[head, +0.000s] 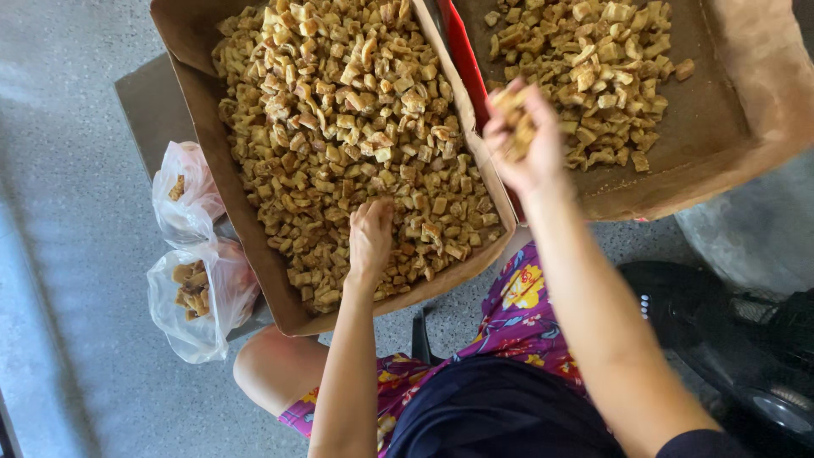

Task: The person sorts small, cubed, brown food items by hand, picking them from a large cardboard box and transferring them into a smaller adjacent box. The person handles the items individually or in small handfuls, moving them from the larger pile to the smaller one.

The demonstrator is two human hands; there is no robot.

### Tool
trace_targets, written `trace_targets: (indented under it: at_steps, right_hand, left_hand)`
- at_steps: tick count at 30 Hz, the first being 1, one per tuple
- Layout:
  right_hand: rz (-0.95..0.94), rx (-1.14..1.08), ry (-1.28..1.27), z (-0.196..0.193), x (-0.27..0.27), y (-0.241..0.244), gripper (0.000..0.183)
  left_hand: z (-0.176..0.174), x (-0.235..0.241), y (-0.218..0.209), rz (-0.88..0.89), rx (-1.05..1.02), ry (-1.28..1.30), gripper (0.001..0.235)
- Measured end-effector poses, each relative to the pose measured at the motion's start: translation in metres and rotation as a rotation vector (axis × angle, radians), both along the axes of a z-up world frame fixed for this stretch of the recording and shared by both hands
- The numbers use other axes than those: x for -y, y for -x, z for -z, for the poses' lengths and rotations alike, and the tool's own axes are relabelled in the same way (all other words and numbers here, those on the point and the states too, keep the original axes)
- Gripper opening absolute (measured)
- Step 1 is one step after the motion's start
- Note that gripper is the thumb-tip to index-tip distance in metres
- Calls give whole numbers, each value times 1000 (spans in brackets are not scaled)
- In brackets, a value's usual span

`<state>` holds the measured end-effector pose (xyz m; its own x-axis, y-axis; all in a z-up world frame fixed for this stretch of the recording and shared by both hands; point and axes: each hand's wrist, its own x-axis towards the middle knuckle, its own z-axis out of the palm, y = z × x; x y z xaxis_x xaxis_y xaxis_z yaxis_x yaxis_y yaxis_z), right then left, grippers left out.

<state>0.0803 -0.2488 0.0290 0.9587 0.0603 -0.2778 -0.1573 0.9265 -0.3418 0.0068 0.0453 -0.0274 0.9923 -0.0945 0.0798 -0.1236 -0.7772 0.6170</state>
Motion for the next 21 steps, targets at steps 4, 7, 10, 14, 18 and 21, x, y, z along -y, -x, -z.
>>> trace_targets:
  at_steps: [4, 7, 10, 14, 18, 21]
  right_hand:
    - [207, 103, 87, -4, 106, -65, 17]
    - [216, -179, 556, -6, 168, -89, 61]
    - [263, -167, 652, -14, 180, -81, 79]
    - [310, -22, 687, -34, 121, -63, 75]
    - [-7, 167, 735, -23, 18, -21, 21]
    - [-448, 325, 1103, 8, -49, 14, 14]
  left_hand:
    - [-11, 8, 10, 13, -81, 28, 18]
    - [-17, 17, 16, 53, -73, 22, 27]
    - [-16, 23, 21, 76, -93, -35, 37]
    - [2, 22, 30, 122, -105, -126, 49]
    - [28, 20, 37, 119, -180, -38, 33]
    - [19, 16, 41, -54, -374, 347, 29]
